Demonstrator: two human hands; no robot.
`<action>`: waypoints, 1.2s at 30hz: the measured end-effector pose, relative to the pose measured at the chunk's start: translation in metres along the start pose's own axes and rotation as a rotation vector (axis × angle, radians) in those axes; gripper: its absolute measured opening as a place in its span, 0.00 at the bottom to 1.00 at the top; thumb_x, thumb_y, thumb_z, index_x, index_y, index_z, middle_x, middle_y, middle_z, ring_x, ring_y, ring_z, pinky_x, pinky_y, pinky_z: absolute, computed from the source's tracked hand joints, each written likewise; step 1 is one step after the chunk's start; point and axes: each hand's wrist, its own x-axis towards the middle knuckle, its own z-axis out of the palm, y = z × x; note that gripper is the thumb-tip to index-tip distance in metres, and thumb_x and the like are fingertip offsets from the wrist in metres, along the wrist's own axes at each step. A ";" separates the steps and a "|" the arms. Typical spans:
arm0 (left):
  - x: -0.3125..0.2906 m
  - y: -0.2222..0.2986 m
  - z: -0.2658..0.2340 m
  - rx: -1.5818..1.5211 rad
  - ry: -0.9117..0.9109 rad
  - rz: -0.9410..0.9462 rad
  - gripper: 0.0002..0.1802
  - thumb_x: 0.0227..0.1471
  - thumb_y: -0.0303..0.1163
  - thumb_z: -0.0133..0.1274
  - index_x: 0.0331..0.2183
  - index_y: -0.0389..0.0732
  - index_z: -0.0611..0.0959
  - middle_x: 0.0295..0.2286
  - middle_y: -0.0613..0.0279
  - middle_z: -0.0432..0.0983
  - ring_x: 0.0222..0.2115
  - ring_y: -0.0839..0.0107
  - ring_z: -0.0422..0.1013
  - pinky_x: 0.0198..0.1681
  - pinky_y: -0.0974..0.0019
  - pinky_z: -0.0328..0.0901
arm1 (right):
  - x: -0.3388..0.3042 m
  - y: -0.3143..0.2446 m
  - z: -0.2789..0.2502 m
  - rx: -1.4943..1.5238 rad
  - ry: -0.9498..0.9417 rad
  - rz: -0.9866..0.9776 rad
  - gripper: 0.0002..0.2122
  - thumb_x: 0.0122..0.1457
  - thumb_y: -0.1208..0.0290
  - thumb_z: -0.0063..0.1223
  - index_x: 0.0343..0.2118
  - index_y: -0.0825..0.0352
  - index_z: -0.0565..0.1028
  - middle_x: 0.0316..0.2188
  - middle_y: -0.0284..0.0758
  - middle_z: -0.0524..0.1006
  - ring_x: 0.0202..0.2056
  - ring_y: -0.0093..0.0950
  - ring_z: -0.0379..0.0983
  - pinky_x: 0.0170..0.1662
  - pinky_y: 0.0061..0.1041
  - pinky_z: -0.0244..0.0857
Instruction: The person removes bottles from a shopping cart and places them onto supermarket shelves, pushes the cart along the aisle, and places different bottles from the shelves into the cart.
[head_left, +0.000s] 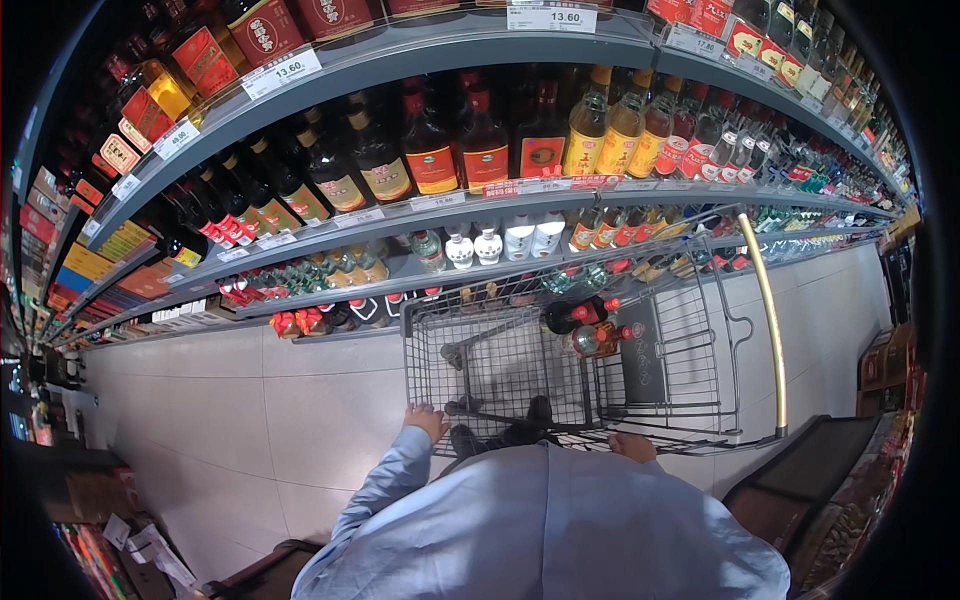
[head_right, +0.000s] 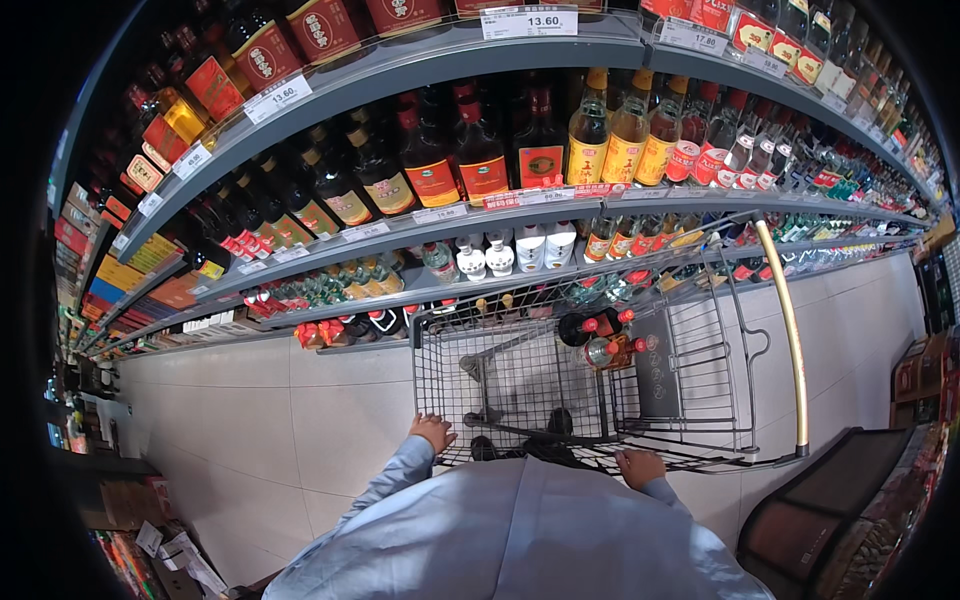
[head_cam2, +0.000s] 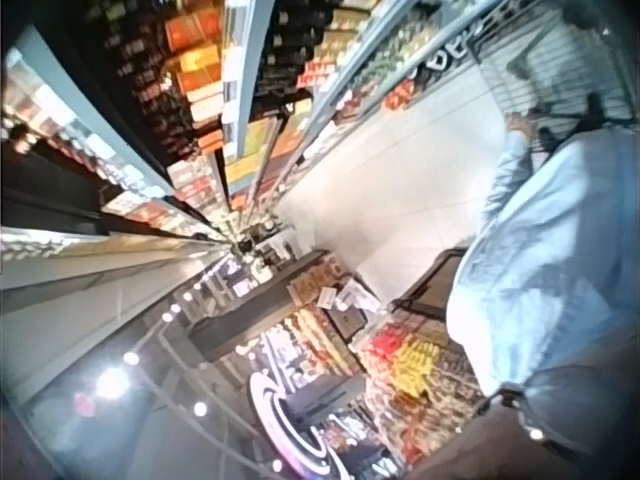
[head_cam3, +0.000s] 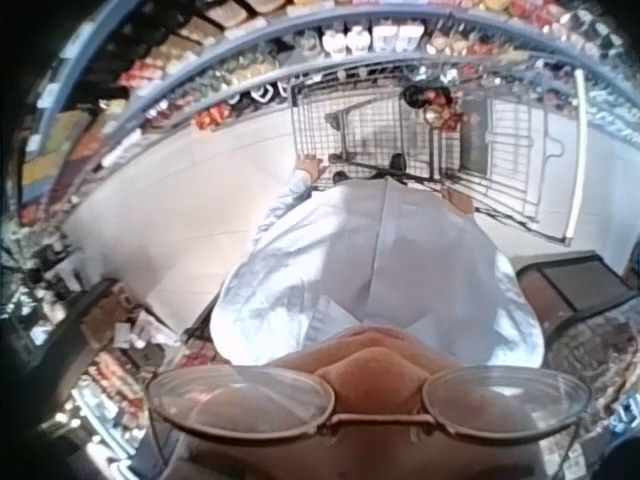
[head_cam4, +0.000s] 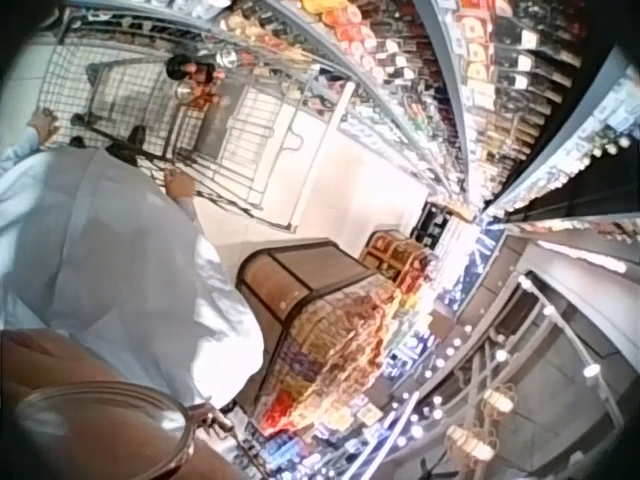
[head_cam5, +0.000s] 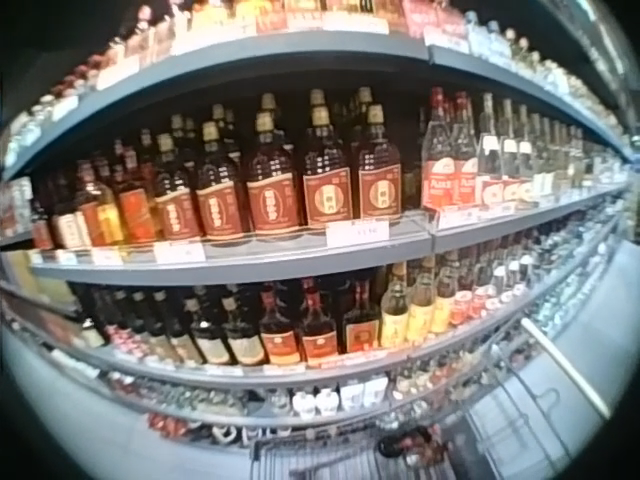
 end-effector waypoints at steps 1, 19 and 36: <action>-0.003 -0.011 0.018 0.045 -0.019 0.039 0.23 0.51 0.52 0.38 0.40 0.47 0.76 0.42 0.59 0.71 0.50 0.64 0.60 0.58 0.49 0.39 | -0.002 -0.003 0.002 0.000 0.001 -0.003 0.18 0.57 0.54 0.36 0.31 0.62 0.75 0.29 0.41 0.76 0.32 0.41 0.72 0.37 0.37 0.65; -0.025 -0.010 0.007 0.088 0.092 0.238 0.28 0.53 0.52 0.33 0.30 0.42 0.81 0.23 0.55 0.77 0.31 0.64 0.72 0.53 0.57 0.47 | 0.152 -0.176 -0.106 0.002 0.666 -0.553 0.19 0.50 0.66 0.50 0.47 0.63 0.67 0.47 0.41 0.67 0.53 0.43 0.56 0.56 0.36 0.51; 0.044 0.001 -0.173 -0.503 1.021 0.489 0.15 0.44 0.32 0.51 0.37 0.39 0.75 0.38 0.53 0.71 0.41 0.55 0.66 0.46 0.59 0.61 | 0.263 -0.308 -0.261 -0.194 1.072 -0.629 0.12 0.53 0.66 0.46 0.39 0.60 0.71 0.35 0.38 0.74 0.43 0.39 0.67 0.49 0.35 0.57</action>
